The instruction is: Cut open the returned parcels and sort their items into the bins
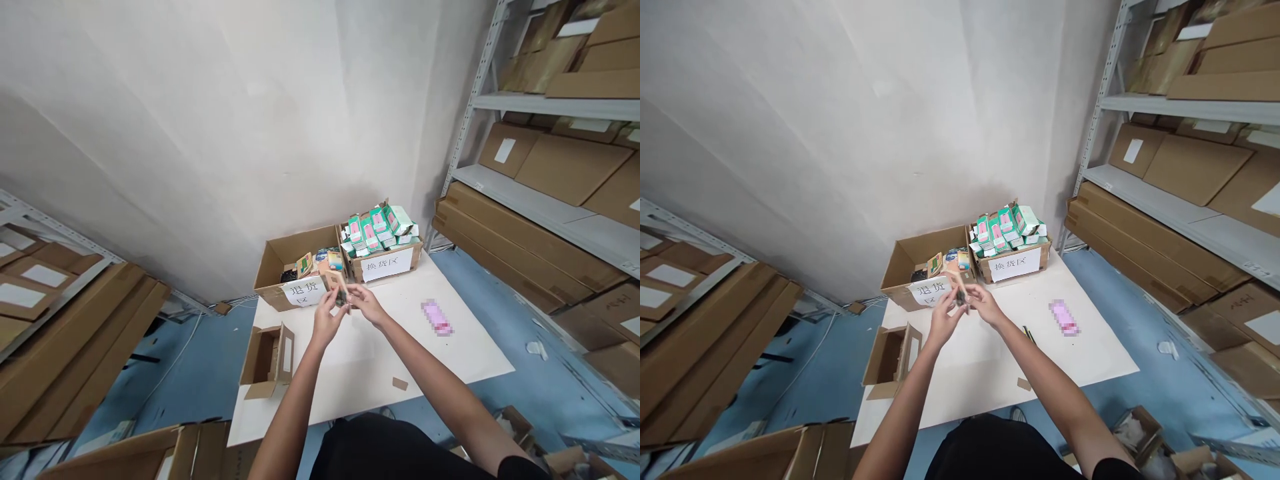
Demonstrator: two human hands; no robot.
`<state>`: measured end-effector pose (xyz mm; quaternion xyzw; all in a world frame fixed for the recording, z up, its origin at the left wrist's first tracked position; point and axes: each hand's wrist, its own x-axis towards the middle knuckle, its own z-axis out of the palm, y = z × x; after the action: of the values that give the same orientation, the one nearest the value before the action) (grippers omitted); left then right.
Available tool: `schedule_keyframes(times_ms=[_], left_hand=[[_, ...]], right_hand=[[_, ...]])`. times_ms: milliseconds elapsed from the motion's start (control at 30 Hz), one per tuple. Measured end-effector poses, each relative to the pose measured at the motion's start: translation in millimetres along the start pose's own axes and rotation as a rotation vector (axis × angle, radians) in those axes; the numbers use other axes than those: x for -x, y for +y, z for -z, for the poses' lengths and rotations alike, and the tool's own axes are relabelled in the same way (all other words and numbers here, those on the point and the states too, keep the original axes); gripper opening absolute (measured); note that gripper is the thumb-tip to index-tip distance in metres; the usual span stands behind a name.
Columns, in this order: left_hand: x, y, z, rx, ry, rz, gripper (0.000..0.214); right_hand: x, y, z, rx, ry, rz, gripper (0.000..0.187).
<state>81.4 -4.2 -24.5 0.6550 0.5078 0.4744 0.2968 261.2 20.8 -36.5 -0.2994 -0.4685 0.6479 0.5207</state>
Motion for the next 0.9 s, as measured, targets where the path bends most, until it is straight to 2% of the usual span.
schedule_keyframes(times_ms=[67,100,167,233,267,333,433,500,567,633,700,767,833,900], left_hand=[[-5.6,0.6,-1.3,0.041,0.021,0.006,0.053],[-9.6,-1.5,0.9,0.081,0.044,0.031,0.051],[-18.6,-10.8,10.1,0.208,0.071,0.118,0.053],[-26.0,-25.3,23.0,0.371,0.056,0.230,0.063],[-28.7,-33.8,29.7,0.442,0.046,0.278,0.068],[-33.1,-52.3,43.0,0.518,0.040,0.334,0.075],[-46.8,-80.5,62.0,0.532,0.009,0.346,0.082],[-68.5,-96.6,74.2,0.528,-0.035,0.335,0.085],[-102.2,-107.7,84.5,0.519,-0.041,0.313,0.084],[-141.8,-113.6,91.3,0.473,0.012,0.295,0.077],[-176.1,-118.4,94.4,0.374,0.101,0.295,0.065],[-193.2,-129.1,94.7,0.255,0.182,0.295,0.054],[-187.0,-150.7,93.8,0.166,0.212,0.271,0.048],[-158.1,-182.5,91.7,0.108,0.185,0.242,0.046]], right_hand=[[-7.8,4.7,-8.3,0.028,-0.062,-0.022,0.051],[-13.6,8.2,-10.5,0.046,-0.052,-0.024,0.053],[-27.5,16.9,-10.5,0.098,0.066,0.006,0.058],[-41.7,26.7,-6.8,0.140,0.221,0.034,0.064],[-48.0,31.7,-4.8,0.144,0.258,0.025,0.066],[-59.4,41.4,-2.4,0.114,0.234,-0.035,0.070],[-80.9,53.0,-6.1,0.076,0.179,-0.081,0.068],[-105.4,56.4,-12.6,0.090,0.194,-0.059,0.065],[-139.8,55.3,-19.9,0.123,0.209,-0.034,0.066],[-178.9,51.4,-24.6,0.174,0.257,0.000,0.066],[-212.9,49.5,-22.7,0.269,0.367,0.036,0.065],[-231.2,56.3,-12.4,0.410,0.519,0.037,0.061],[-227.1,76.6,4.9,0.551,0.614,-0.006,0.058],[-200.0,110.0,24.9,0.648,0.594,-0.068,0.057]])
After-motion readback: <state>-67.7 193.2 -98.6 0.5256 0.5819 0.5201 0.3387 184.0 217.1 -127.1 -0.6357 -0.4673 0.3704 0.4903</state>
